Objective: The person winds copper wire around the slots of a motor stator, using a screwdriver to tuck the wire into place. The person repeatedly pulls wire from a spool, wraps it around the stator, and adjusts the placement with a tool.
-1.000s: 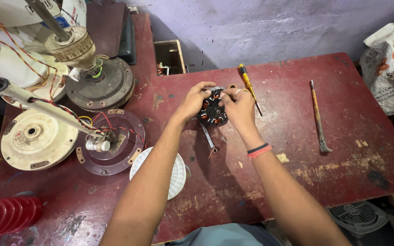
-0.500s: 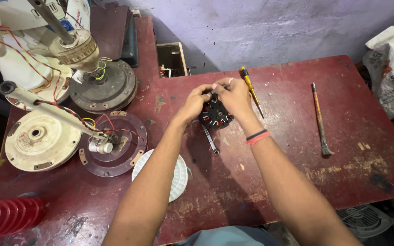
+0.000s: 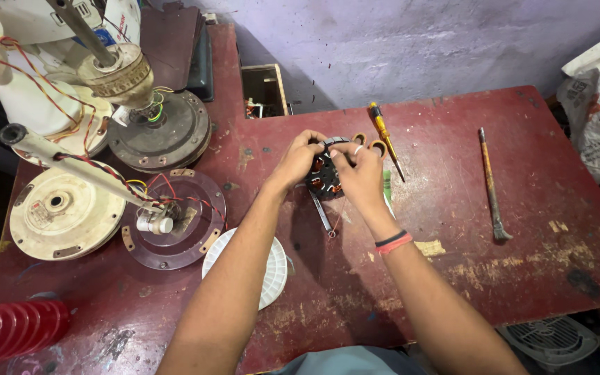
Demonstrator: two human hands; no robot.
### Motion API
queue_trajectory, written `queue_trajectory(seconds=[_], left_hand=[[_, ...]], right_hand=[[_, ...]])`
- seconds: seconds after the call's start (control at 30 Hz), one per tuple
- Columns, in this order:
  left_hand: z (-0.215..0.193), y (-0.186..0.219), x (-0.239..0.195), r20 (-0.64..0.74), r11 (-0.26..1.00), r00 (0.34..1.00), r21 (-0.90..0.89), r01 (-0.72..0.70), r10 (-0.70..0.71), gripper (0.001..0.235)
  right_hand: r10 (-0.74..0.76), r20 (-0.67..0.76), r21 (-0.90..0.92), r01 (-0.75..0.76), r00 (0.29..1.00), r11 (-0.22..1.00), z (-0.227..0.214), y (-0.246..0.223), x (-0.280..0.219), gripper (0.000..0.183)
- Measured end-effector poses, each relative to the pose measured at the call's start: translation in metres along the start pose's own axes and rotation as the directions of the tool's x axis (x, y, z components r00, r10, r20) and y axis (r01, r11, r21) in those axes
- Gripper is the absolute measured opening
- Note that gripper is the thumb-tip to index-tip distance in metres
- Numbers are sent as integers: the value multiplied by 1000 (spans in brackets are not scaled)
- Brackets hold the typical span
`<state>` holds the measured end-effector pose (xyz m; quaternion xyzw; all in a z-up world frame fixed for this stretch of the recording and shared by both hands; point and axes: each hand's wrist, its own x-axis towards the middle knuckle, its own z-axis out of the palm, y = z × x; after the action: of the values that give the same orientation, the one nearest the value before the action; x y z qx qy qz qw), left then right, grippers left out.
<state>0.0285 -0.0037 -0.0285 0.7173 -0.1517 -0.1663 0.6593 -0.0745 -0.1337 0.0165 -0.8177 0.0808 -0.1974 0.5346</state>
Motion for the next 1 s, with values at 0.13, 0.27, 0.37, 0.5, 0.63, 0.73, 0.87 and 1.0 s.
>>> queue_trajectory(seconds=[0.13, 0.27, 0.37, 0.5, 0.63, 0.73, 0.87, 1.0], left_hand=[[2, -8, 6, -5, 1000, 1000, 3, -14, 14, 27], [3, -9, 8, 17, 1000, 999, -4, -31, 31, 32], [4, -5, 4, 37, 1000, 999, 1, -2, 2, 33], [7, 3, -5, 24, 987, 998, 151, -62, 59, 37], [7, 7, -6, 15, 980, 998, 192, -55, 54, 38], [8, 6, -7, 3, 961, 995, 258, -96, 99, 40], [9, 4, -8, 4, 944, 986, 289, -161, 167, 40], [9, 7, -11, -4, 929, 986, 335, -155, 166, 37]], right_hand=[[0, 11, 11, 0, 1000, 1000, -4, 3, -16, 15], [58, 36, 13, -58, 998, 998, -11, 12, -42, 16], [92, 46, -41, -90, 995, 995, -14, 18, -64, 16], [109, 60, -6, -109, 992, 994, -17, 25, -95, 16], [339, 86, 123, -347, 937, 930, -30, 35, -118, 21], [419, 184, 176, -450, 889, 876, -41, 40, -132, 22], [389, 366, 322, -508, 845, 799, -47, 39, -133, 23], [468, 392, 337, -597, 792, 728, -47, 27, -104, 34]])
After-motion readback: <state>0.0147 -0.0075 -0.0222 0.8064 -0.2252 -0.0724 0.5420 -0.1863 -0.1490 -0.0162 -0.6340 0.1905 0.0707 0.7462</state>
